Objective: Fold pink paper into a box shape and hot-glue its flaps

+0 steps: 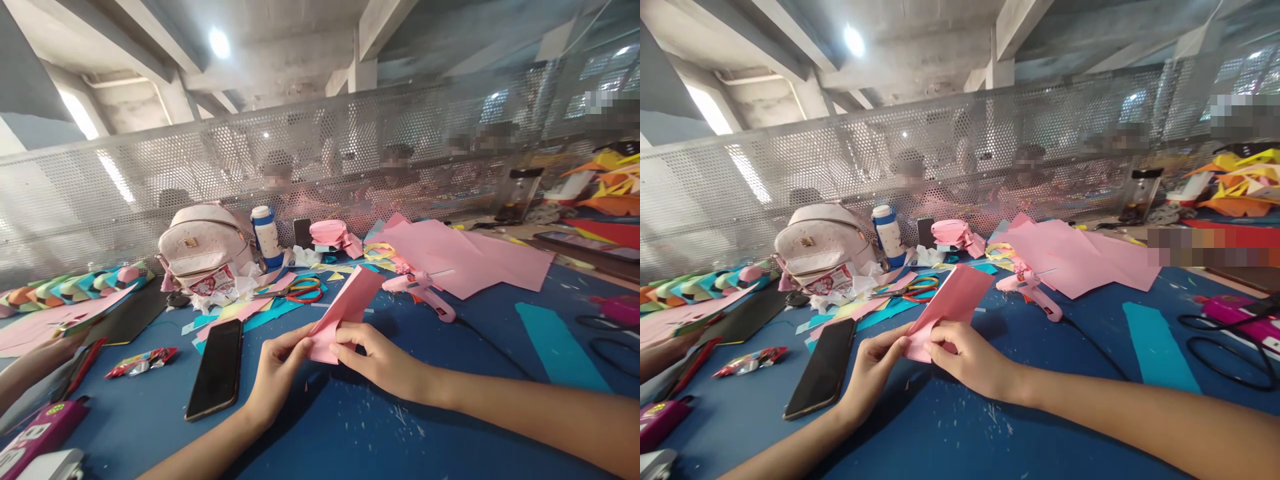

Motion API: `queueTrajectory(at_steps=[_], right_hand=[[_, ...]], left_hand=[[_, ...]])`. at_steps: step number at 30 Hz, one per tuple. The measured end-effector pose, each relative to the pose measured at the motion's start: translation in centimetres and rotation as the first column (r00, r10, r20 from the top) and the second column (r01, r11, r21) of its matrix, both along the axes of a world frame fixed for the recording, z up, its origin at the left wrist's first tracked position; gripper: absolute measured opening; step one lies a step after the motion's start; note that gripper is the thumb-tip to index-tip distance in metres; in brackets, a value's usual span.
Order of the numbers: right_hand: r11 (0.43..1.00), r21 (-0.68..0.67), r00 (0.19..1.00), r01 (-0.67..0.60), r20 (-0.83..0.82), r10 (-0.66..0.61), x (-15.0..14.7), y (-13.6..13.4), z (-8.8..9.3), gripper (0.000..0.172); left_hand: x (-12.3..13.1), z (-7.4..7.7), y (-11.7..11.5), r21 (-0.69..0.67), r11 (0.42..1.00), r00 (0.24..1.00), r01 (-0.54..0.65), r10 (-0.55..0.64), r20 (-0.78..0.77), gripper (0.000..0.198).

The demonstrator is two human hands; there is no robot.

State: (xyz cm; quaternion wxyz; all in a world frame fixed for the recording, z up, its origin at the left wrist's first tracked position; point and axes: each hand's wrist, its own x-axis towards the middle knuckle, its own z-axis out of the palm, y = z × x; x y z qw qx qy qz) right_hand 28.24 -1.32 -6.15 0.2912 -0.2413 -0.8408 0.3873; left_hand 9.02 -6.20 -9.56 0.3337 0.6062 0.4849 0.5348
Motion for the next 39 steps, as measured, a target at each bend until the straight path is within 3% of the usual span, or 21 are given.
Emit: queueTrajectory(at_steps=[5, 11, 15, 19, 23, 29, 35, 39], right_hand=[[0.997, 0.080, 1.000, 0.012, -0.008, -0.012, 0.1, -0.1, -0.1, 0.019], [0.995, -0.058, 0.996, 0.083, 0.028, -0.082, -0.2, -0.6, -0.5, 0.022], [0.995, -0.022, 0.994, 0.099, 0.042, -0.098, -0.3, -0.7, -0.4, 0.023], [0.995, 0.076, 0.994, 0.065, 0.084, -0.071, -0.1, -0.7, 0.2, 0.020], [0.987, 0.147, 0.992, -0.064, 0.118, 0.046, 0.1, -0.8, 1.1, 0.023], [0.962, 0.160, 0.953, -0.223, 0.242, 0.181, 0.4, -0.7, 1.9, 0.023], [0.928, 0.290, 0.935, -0.232, 0.328, 0.131, 0.5, -0.5, 1.6, 0.020], [0.898, 0.404, 0.956, -0.173, 0.287, 0.055, 0.4, -0.3, 1.0, 0.020]], left_hand=[[0.0, -0.3, 0.2, -0.014, 1.000, 0.999, 0.018, -0.017, 0.033, 0.030], [0.1, -0.5, 0.4, -0.028, 0.999, 0.995, 0.046, -0.043, 0.091, 0.031], [0.0, -0.6, 0.4, -0.034, 0.998, 0.995, 0.051, -0.048, 0.087, 0.033], [0.2, -0.1, 0.2, -0.025, 0.995, 0.996, 0.093, -0.093, 0.014, 0.035], [0.5, 0.6, -0.3, -0.017, 0.983, 0.980, 0.183, -0.183, -0.081, 0.036], [0.3, 0.1, -1.0, 0.002, 0.957, 0.907, 0.290, -0.274, -0.320, 0.054], [0.2, -0.5, -1.1, 0.010, 0.916, 0.835, 0.401, -0.361, -0.416, 0.066], [0.5, -0.4, -1.0, 0.002, 0.910, 0.834, 0.414, -0.378, -0.402, 0.066]])
